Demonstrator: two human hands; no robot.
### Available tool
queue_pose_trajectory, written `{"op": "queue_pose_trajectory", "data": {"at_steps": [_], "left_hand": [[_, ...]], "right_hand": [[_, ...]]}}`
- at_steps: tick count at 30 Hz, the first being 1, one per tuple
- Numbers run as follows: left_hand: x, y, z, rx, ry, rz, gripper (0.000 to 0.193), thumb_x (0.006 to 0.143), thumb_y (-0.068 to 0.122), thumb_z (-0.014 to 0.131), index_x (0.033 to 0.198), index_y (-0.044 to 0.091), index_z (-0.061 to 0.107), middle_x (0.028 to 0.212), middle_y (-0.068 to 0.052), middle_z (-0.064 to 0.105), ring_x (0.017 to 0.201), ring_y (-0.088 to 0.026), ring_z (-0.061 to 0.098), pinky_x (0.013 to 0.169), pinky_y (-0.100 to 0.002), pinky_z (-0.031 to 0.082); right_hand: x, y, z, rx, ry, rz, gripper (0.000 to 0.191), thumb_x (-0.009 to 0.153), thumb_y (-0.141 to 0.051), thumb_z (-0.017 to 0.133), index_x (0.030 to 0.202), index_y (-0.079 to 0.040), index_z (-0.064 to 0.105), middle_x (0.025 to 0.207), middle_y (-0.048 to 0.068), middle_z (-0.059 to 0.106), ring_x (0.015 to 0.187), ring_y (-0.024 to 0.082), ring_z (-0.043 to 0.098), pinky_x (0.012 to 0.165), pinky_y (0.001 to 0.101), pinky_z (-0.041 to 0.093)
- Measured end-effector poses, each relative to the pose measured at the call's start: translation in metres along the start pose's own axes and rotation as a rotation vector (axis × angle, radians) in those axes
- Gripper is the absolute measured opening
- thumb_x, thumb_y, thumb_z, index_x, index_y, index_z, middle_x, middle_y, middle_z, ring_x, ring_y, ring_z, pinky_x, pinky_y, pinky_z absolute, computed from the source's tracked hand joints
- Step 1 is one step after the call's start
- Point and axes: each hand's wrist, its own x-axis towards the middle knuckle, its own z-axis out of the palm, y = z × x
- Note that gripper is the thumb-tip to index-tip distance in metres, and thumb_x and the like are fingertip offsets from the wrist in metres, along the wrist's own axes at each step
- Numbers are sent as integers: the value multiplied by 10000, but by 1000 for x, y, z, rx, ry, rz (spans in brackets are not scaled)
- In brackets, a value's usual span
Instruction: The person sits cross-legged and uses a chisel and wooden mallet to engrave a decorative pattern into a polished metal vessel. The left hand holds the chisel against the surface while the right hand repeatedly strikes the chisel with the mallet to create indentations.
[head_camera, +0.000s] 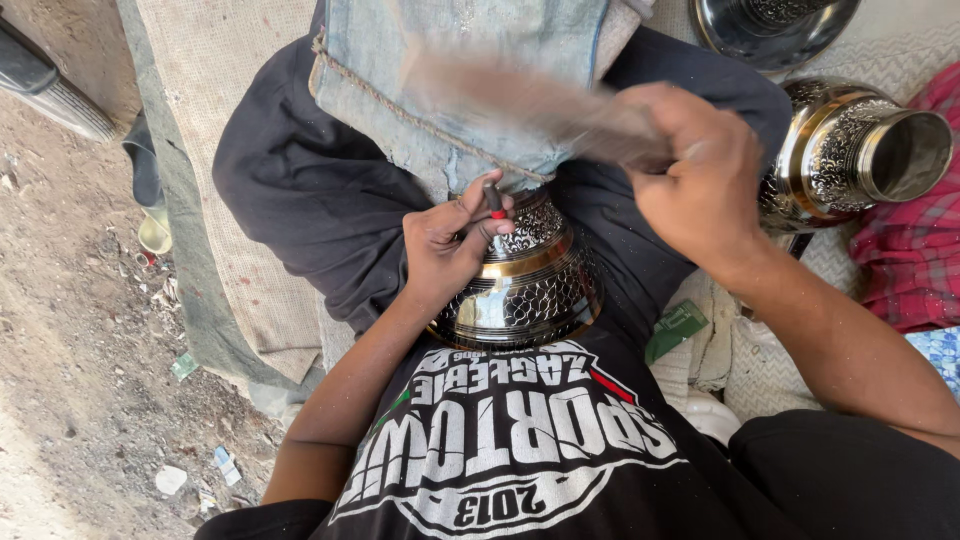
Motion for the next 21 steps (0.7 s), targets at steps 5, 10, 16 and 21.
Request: {"op": "queue_pose_trajectory", "data": {"at_steps": [5, 10, 16, 21], "left_hand": [[0, -4, 0, 12, 13, 13, 491, 909, -84, 773, 1368, 11, 626, 1096, -124, 785, 998, -122, 755, 966, -279, 613], [5, -4, -2, -110, 6, 42, 510, 919, -101, 768, 1381, 53, 618, 1205, -154, 749, 1067, -140, 747, 1009, -294, 607], [11, 5, -2, 152, -60, 84, 548, 891, -130, 729, 1403, 27, 610, 1050, -112, 795, 995, -123, 785, 935, -250, 616], [13, 8, 3, 120, -13, 71, 527, 894, -96, 772, 1381, 43, 627, 1053, -111, 791, 975, -124, 770, 910, -242, 615]], "right_hand": [[0, -10, -4, -610, -190, -89, 333, 726, -55, 767, 1040, -137, 693, 847, 35, 721, 786, 247, 715, 756, 475, 502], [2, -2, -14, -275, -164, 17, 450, 792, -35, 708, 1234, -117, 691, 1004, 81, 716, 832, 315, 686, 747, 436, 517], [7, -4, -22, -423, -96, -117, 459, 779, -2, 708, 1219, -134, 708, 960, 56, 730, 888, 285, 719, 763, 469, 489], [19, -5, -12, 222, -72, 40, 449, 892, -90, 763, 1308, -131, 598, 1047, 30, 706, 944, 169, 704, 800, 343, 541]]}}
